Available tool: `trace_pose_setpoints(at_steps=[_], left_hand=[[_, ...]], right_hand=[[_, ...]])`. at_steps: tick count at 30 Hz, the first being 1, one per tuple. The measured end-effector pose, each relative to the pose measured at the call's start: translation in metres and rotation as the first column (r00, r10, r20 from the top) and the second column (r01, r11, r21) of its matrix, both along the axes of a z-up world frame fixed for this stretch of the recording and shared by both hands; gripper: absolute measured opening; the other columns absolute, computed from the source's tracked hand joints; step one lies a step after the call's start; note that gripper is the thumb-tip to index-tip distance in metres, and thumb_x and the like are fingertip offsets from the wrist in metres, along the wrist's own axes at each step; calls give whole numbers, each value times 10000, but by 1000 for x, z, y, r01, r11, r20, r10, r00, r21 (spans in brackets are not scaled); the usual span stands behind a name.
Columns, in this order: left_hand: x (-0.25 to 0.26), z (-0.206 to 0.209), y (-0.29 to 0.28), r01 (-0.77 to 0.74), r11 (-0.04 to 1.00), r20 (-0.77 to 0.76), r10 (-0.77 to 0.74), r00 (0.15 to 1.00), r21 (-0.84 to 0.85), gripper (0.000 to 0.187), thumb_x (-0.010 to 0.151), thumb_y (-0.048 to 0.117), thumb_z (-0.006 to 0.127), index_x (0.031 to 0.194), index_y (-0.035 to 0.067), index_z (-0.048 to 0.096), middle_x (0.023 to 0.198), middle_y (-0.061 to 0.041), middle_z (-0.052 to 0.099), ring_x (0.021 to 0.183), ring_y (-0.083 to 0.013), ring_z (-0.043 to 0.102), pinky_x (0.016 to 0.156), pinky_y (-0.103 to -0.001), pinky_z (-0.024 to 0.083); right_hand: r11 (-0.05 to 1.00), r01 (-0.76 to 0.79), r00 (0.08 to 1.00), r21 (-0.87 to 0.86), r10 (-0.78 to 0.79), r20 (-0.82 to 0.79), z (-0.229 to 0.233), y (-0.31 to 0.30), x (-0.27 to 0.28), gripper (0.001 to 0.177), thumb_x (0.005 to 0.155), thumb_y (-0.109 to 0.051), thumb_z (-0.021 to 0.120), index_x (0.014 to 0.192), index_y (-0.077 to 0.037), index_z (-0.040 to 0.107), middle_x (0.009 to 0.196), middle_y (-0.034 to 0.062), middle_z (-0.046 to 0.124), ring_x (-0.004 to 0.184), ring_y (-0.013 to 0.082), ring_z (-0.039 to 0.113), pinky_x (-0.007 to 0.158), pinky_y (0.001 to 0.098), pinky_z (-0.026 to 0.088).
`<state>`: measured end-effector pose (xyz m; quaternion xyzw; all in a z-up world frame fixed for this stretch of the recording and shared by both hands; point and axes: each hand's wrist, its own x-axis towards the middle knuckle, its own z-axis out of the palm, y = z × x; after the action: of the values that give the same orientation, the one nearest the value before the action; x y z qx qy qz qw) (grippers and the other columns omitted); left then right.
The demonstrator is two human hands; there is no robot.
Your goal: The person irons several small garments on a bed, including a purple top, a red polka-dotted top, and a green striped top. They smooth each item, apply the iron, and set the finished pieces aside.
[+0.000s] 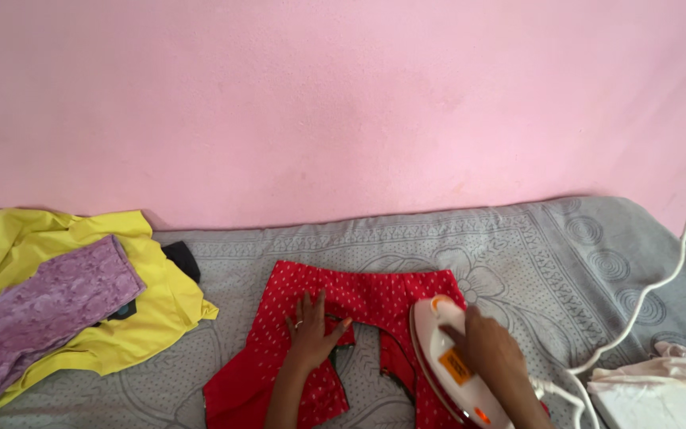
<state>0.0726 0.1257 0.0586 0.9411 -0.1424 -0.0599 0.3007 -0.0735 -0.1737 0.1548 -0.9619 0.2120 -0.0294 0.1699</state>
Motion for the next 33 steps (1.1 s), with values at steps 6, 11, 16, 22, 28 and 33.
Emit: trace_pose_setpoints(at_steps=[6,11,16,22,28,33], left_hand=[[-47,28,17,205,964,-264,-156,952,170,1071,742,556,830,1555,112,292,1676,-248,149,1556,-436,154,1262,-508,215],[-49,-4,14,315,923,-501,-169,849,222,1209,656,340,970,1554,73,205,1580,-235,350,1456,-363,365,1191,-425,355],[-25,-55,24,551,788,-473,-388,791,276,577,634,189,866,1190,61,776,1144,-180,746,1024,-332,721,856,-444,582],[-36,23,76,223,975,-513,-201,834,-18,589,807,465,839,1124,-22,739,1081,-228,794,1016,-303,775,878,-397,607],[12,2,32,-351,926,172,326,929,138,610,943,523,605,1475,249,488,1526,-183,384,1394,-379,390,1125,-649,262],[26,-46,38,-485,874,568,382,729,35,501,949,422,570,1419,256,524,1427,-176,479,1322,-352,461,1087,-605,309]], right_hand=[[997,74,992,-5,-73,106,-10,-17,93,610,881,-560,703,1145,-15,630,995,228,754,916,389,755,798,501,608],[1000,11,989,13,-12,145,-23,-31,163,609,905,-542,691,1152,10,613,1018,245,745,934,401,747,801,509,602],[979,-196,979,51,198,-48,-38,-51,147,651,886,-580,678,1132,20,618,974,249,769,857,372,786,772,481,622],[952,-296,942,80,305,-139,-2,-18,39,648,839,-632,661,1161,-72,617,857,175,771,752,324,785,701,481,619],[978,-167,986,-127,165,-23,5,3,49,705,884,-699,601,1131,-39,593,855,201,748,798,359,757,720,506,602],[998,-10,999,-56,12,41,-11,-2,137,671,909,-677,582,1132,-44,601,878,187,752,777,327,771,688,475,624]])
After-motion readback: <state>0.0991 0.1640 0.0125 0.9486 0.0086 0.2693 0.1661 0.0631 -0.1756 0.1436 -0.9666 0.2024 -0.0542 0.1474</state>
